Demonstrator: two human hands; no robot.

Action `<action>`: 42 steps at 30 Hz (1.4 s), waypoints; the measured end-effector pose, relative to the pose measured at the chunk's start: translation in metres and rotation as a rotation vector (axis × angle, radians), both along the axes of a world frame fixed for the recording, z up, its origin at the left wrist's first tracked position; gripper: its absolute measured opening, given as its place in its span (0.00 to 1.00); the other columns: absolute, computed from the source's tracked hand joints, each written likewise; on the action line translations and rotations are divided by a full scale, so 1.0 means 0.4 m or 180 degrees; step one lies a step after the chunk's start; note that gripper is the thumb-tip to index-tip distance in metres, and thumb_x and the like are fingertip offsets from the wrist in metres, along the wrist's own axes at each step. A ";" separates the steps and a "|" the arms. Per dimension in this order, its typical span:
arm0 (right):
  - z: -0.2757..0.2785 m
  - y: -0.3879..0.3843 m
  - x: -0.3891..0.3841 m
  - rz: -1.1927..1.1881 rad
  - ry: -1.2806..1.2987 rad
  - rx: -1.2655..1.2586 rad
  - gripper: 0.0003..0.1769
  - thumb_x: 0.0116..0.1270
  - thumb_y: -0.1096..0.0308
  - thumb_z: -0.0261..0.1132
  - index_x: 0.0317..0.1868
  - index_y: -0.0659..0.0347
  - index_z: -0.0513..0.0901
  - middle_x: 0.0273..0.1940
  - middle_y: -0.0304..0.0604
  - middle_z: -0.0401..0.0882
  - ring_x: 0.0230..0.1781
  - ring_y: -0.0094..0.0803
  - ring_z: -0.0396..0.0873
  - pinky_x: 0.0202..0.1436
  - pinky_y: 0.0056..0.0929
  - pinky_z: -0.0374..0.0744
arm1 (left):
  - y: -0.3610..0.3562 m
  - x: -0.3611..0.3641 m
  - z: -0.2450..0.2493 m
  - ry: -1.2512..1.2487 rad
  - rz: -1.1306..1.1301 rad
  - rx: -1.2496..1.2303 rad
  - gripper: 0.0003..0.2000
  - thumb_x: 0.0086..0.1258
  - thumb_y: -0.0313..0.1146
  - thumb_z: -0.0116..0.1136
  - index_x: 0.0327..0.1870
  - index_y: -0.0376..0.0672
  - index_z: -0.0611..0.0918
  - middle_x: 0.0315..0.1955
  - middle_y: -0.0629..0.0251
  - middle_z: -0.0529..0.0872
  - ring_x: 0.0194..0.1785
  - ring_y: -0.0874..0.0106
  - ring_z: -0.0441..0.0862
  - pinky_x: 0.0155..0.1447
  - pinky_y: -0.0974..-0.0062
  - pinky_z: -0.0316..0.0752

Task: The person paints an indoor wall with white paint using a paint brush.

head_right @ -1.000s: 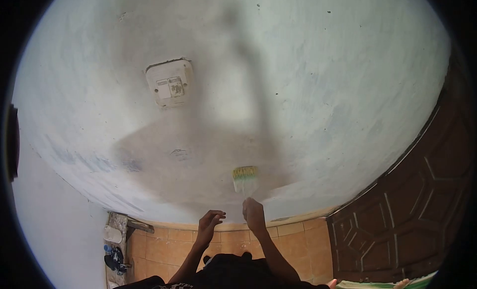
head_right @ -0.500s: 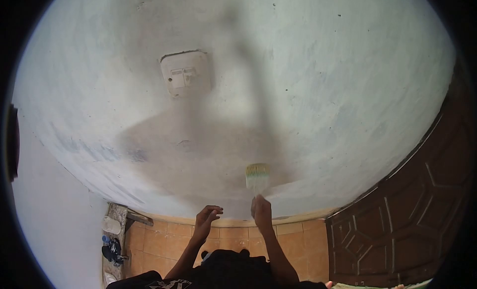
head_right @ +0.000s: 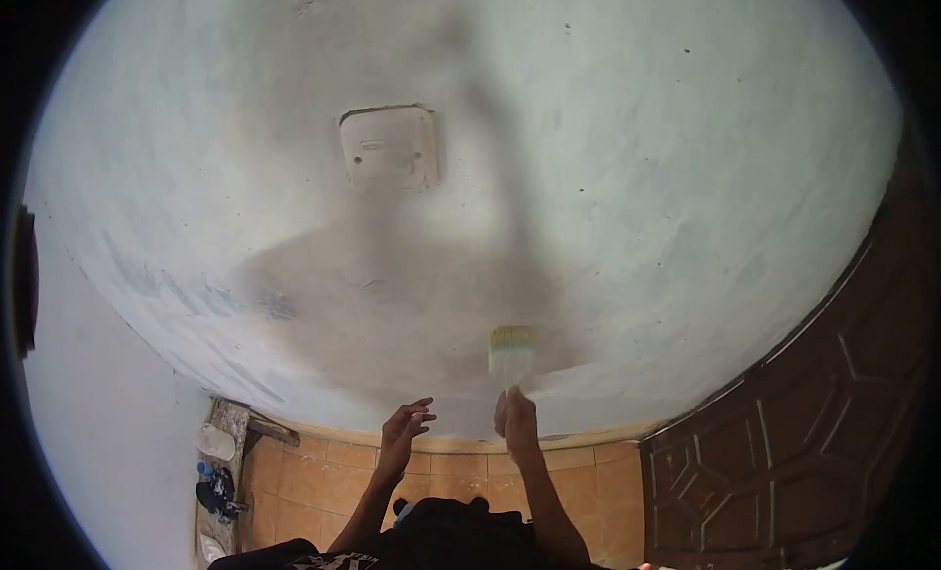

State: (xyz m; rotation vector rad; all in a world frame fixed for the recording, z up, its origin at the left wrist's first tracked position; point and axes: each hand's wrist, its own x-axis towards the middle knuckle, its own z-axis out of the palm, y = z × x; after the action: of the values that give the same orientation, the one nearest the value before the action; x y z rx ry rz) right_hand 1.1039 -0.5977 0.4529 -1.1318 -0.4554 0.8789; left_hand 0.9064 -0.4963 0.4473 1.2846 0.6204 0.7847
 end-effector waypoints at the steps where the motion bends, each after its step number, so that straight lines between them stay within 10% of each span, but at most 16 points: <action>1: 0.023 0.000 -0.006 -0.0015 -0.0119 0.0058 0.29 0.73 0.37 0.52 0.22 0.50 0.63 0.14 0.27 0.53 0.10 0.18 0.50 0.14 0.22 0.48 | 0.000 -0.009 -0.006 0.0037 0.0028 -0.0023 0.11 0.76 0.37 0.53 0.51 0.41 0.80 0.58 0.59 0.80 0.55 0.69 0.81 0.56 0.69 0.75; 7: 0.282 0.067 0.071 -0.0258 -0.0783 0.0616 0.27 0.76 0.41 0.48 0.25 0.52 0.63 0.17 0.28 0.55 0.12 0.16 0.50 0.14 0.21 0.49 | 0.003 -0.046 -0.010 0.0201 -0.0042 0.0002 0.11 0.77 0.38 0.51 0.50 0.41 0.80 0.51 0.62 0.83 0.54 0.69 0.80 0.57 0.69 0.74; 15: 0.045 0.042 -0.008 0.0004 -0.0047 0.0172 0.28 0.73 0.39 0.53 0.23 0.51 0.64 0.15 0.27 0.55 0.10 0.17 0.50 0.14 0.20 0.49 | 0.010 -0.048 -0.004 0.0081 0.0145 0.0006 0.11 0.77 0.37 0.51 0.50 0.41 0.80 0.49 0.62 0.83 0.54 0.70 0.80 0.56 0.70 0.74; 21: 0.300 0.079 0.017 -0.0150 -0.0660 0.0502 0.24 0.78 0.46 0.50 0.28 0.53 0.65 0.18 0.27 0.56 0.13 0.15 0.50 0.15 0.18 0.51 | -0.008 -0.049 -0.008 0.0128 -0.0016 -0.0030 0.11 0.76 0.37 0.53 0.49 0.39 0.80 0.47 0.64 0.84 0.51 0.72 0.80 0.55 0.71 0.74; 30: 0.083 0.059 -0.048 0.0095 -0.0282 0.0286 0.24 0.77 0.45 0.50 0.27 0.53 0.65 0.17 0.27 0.54 0.12 0.15 0.50 0.14 0.19 0.51 | 0.001 -0.050 -0.007 0.0106 0.0042 0.0096 0.11 0.76 0.36 0.53 0.49 0.38 0.80 0.48 0.63 0.84 0.52 0.72 0.81 0.55 0.72 0.74; 38: 0.328 0.145 -0.001 0.0102 -0.0911 0.0577 0.24 0.80 0.52 0.46 0.25 0.54 0.66 0.16 0.27 0.57 0.14 0.15 0.54 0.16 0.19 0.54 | -0.018 -0.044 -0.022 0.0164 -0.0277 0.0171 0.11 0.77 0.36 0.52 0.49 0.38 0.79 0.48 0.61 0.84 0.53 0.69 0.81 0.55 0.70 0.75; 42: 0.087 0.146 -0.013 0.0022 -0.1023 0.0452 0.25 0.78 0.47 0.49 0.25 0.53 0.66 0.15 0.28 0.58 0.11 0.15 0.55 0.14 0.19 0.55 | -0.015 -0.033 0.001 0.0144 -0.0195 0.0224 0.12 0.77 0.38 0.53 0.49 0.38 0.79 0.48 0.60 0.84 0.53 0.69 0.81 0.55 0.70 0.75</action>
State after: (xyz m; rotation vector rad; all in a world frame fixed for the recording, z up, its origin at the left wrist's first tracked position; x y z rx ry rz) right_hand 1.0988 -0.5395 0.4877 -1.1436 -0.7742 0.6601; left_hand 0.8931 -0.5022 0.4477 1.3827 0.5911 0.7341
